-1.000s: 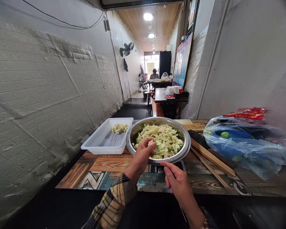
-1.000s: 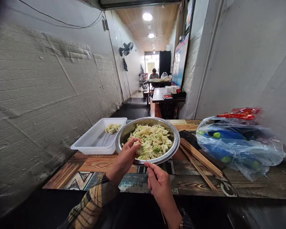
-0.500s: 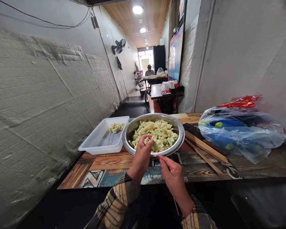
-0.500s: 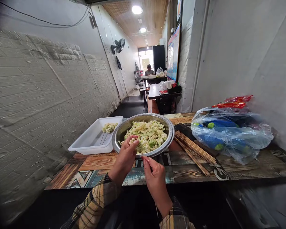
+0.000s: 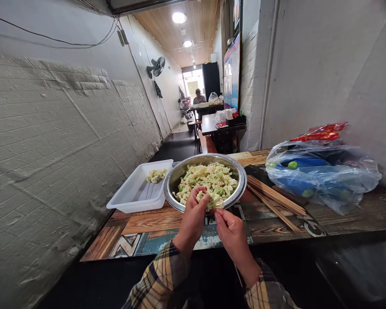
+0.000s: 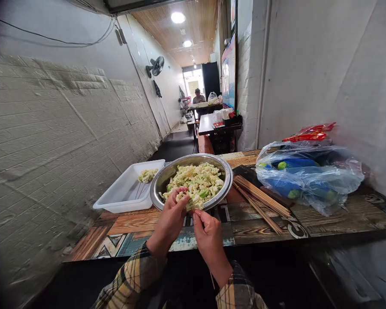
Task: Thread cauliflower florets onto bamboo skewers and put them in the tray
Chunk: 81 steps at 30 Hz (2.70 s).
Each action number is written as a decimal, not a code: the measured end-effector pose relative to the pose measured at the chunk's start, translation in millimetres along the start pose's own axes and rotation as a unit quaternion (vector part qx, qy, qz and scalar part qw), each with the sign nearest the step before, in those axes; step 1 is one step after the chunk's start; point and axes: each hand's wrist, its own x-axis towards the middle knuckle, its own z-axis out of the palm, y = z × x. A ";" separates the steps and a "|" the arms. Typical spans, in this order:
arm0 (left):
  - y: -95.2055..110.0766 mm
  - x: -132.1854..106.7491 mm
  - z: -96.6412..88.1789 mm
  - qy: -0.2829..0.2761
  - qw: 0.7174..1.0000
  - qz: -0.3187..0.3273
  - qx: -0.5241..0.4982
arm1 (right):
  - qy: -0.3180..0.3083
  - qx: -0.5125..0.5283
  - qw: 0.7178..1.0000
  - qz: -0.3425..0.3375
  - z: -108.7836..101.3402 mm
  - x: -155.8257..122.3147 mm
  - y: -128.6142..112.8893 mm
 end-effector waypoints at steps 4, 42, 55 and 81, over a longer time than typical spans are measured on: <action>7.8 3.2 -8.6 -0.037 0.998 -0.001 0.051 | -0.008 0.022 0.999 0.026 -8.5 -0.1 11.2; 2.7 111.4 -74.7 -0.156 0.722 0.154 0.656 | -0.013 -0.149 0.985 -0.087 -19.8 73.7 14.9; 14.9 107.0 -79.9 -0.045 0.902 0.091 0.420 | -0.013 -0.157 0.983 -0.092 -19.8 74.5 14.5; 2.4 75.8 -63.5 -0.011 0.992 0.036 -0.123 | -0.124 -0.201 0.961 -0.146 -21.2 66.1 9.8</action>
